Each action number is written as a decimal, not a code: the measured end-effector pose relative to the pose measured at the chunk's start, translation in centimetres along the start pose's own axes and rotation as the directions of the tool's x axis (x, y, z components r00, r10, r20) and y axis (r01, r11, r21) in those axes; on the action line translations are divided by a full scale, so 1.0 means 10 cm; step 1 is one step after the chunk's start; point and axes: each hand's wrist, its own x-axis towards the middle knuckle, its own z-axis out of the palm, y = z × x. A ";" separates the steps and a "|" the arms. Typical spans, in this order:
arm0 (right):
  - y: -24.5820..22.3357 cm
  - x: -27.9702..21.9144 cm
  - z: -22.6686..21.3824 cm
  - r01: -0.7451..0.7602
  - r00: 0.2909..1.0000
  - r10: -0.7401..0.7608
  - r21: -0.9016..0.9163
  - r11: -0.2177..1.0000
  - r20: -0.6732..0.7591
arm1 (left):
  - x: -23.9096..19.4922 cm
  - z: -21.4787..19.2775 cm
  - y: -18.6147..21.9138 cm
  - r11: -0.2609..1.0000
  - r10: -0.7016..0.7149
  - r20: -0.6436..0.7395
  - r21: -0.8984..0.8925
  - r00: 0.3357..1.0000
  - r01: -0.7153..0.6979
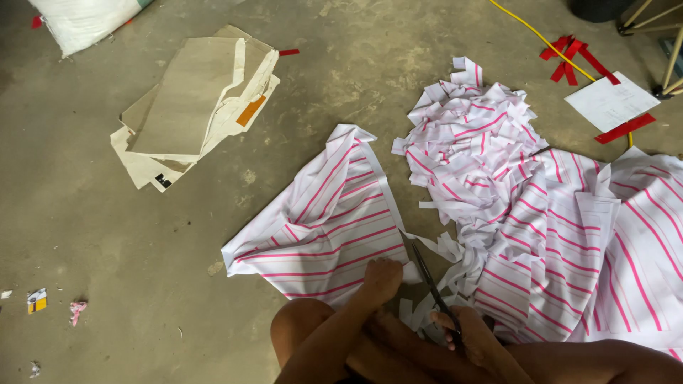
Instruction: Cut strips of striped fabric using scissors on the floor
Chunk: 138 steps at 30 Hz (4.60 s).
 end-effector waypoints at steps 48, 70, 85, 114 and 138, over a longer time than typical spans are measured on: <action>0.15 1.47 0.35 0.089 0.982 -0.075 0.075 0.993 -0.174 | -0.67 -1.30 -0.29 0.586 0.322 -0.025 -0.780 0.946 -0.220; -0.61 0.86 0.74 0.103 0.980 -0.104 -0.014 0.995 -0.167 | -0.33 -0.74 -0.68 0.616 0.451 0.024 -0.732 0.892 -0.292; -0.47 1.36 0.75 0.189 0.968 -0.194 -0.048 0.981 -0.161 | -0.32 -0.82 -0.63 0.853 -0.432 0.076 -0.289 0.899 0.435; -0.96 1.86 0.80 0.255 0.959 -0.267 -0.114 0.960 -0.100 | -0.25 -1.01 -0.46 0.841 -0.493 0.188 -0.145 0.849 0.521; -1.55 1.92 0.87 0.209 0.977 -0.210 -0.029 0.978 -0.041 | -0.20 -0.95 -0.45 0.840 -0.508 0.162 -0.126 0.846 0.528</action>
